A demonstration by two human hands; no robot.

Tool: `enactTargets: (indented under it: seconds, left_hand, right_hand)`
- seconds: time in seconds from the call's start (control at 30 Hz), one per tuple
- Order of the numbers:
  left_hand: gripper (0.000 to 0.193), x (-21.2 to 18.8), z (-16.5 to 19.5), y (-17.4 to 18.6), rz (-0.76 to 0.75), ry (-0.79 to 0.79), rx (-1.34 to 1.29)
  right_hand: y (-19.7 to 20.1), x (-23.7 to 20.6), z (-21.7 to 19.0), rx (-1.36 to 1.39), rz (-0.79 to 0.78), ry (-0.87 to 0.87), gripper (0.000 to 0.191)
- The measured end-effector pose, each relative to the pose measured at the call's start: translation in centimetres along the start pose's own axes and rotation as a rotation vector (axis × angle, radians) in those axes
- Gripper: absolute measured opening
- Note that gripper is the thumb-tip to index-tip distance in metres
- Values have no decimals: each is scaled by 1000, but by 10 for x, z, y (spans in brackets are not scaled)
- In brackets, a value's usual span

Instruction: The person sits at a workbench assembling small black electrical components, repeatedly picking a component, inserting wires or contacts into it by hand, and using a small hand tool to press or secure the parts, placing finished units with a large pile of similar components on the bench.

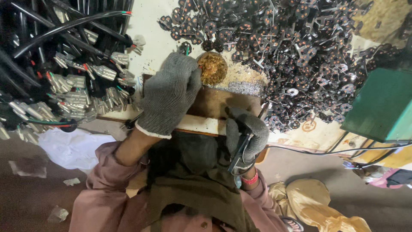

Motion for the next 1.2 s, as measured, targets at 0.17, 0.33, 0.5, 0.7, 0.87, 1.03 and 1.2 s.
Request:
enactTargets:
  seconds: [0.17, 0.33, 0.5, 0.7, 0.87, 1.03, 1.2]
  left_hand:
    - [12, -7, 11, 14, -40, 90, -71]
    - [12, -46, 15, 11, -204, 265, -480]
    - [18, -75, 21, -27, -507, 358, -654]
    - [20, -69, 31, -13, -342, 54, -422]
    - [22, -62, 28, -18, -344, -43, -298]
    - [13, -69, 32, -23, -321, 102, -307]
    - [16, -64, 29, -24, -215, 42, -596]
  right_hand:
    - [4, 5, 0, -65, -21, 27, 43]
    - [-5, 16, -9, -10, -119, 42, 33]
    - [-10, 19, -21, -159, -319, 141, 32]
    - [-10, 18, -29, -122, -294, 145, 33]
    - [-11, 15, -29, -29, -202, 28, 30]
    - [-10, 9, -20, -105, -237, 116, 35]
    - [-14, 10, -8, 68, -273, -86, 34]
Point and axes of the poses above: each hand's wrist, its own x-axis towards the middle knuckle, its own y-axis out of the back of the hand, z = x × y, the point moved 4 cm from there along x, towards the middle knuckle, and after that the axes turned 13 degrees about -y, right-handed, at the moved point
